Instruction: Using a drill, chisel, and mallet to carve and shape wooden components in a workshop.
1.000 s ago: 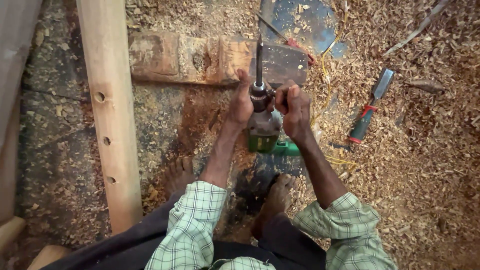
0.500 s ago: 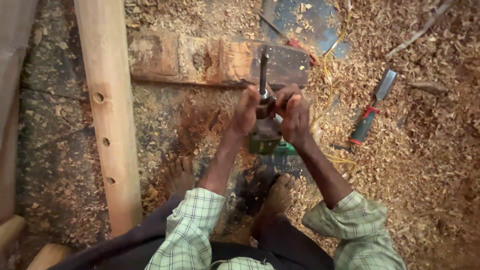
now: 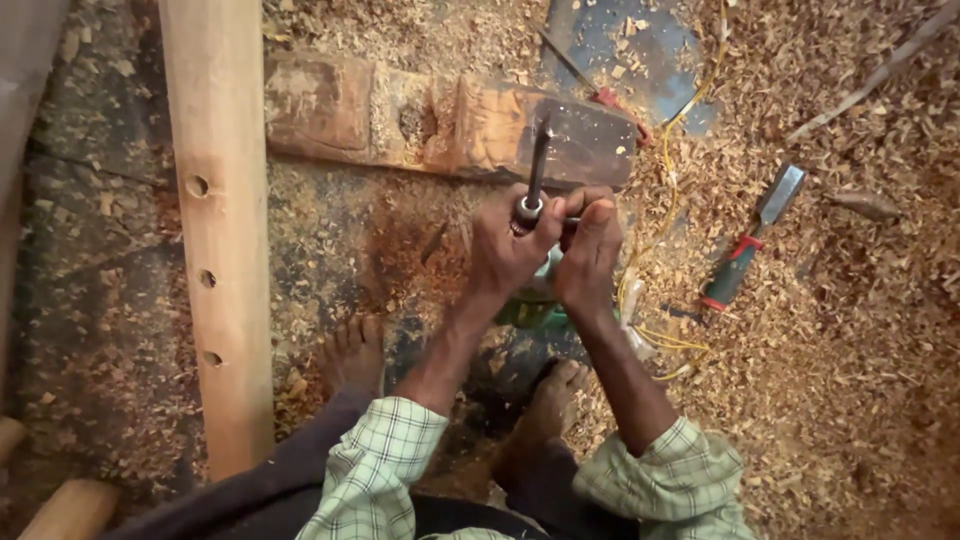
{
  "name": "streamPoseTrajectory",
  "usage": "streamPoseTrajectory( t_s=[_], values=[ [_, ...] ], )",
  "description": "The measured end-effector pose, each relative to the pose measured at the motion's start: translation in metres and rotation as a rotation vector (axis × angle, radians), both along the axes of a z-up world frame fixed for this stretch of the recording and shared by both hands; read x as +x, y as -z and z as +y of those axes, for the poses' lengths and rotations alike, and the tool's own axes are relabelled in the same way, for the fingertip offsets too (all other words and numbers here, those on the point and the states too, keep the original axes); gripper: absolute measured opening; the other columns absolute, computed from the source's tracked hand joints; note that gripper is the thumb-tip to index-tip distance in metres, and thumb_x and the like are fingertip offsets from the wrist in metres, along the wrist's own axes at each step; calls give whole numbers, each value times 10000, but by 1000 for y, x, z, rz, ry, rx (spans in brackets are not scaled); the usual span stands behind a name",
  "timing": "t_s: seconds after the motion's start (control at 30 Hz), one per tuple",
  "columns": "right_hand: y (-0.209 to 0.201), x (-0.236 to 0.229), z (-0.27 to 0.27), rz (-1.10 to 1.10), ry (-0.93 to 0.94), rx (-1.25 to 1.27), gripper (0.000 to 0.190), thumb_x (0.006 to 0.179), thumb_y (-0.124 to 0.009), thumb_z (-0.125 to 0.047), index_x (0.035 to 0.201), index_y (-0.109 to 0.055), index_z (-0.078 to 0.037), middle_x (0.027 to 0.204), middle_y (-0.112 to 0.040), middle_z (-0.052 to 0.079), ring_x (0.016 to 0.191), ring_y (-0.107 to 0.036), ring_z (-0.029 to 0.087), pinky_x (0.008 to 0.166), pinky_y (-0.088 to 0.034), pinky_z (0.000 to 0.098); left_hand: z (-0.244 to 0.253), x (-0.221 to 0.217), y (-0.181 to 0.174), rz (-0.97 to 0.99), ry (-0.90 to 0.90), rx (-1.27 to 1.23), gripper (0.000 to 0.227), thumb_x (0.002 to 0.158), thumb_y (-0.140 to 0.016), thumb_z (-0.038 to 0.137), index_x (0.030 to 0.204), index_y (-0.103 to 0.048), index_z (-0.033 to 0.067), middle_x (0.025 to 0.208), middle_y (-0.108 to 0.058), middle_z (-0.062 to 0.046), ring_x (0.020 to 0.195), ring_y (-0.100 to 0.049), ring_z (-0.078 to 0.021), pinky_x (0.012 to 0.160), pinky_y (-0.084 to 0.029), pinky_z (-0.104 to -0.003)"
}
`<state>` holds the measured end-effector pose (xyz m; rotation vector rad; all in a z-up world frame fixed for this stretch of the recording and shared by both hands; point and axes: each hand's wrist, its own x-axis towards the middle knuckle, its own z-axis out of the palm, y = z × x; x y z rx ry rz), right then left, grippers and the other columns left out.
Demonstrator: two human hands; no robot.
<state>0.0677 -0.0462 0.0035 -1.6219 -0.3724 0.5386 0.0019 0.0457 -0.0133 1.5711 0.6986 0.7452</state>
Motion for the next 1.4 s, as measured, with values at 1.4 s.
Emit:
streamPoseTrajectory(
  t_s=[1.4],
  values=[
    [36, 85, -9, 64, 132, 86, 311, 1066, -587, -378, 853, -556, -153, 589, -481, -20, 478, -440, 98, 438, -337, 274, 26, 7, -2, 339, 71, 93, 635, 756, -758, 647, 1068, -724, 95, 825, -764, -126, 746, -762, -302, 686, -593, -434]
  ],
)
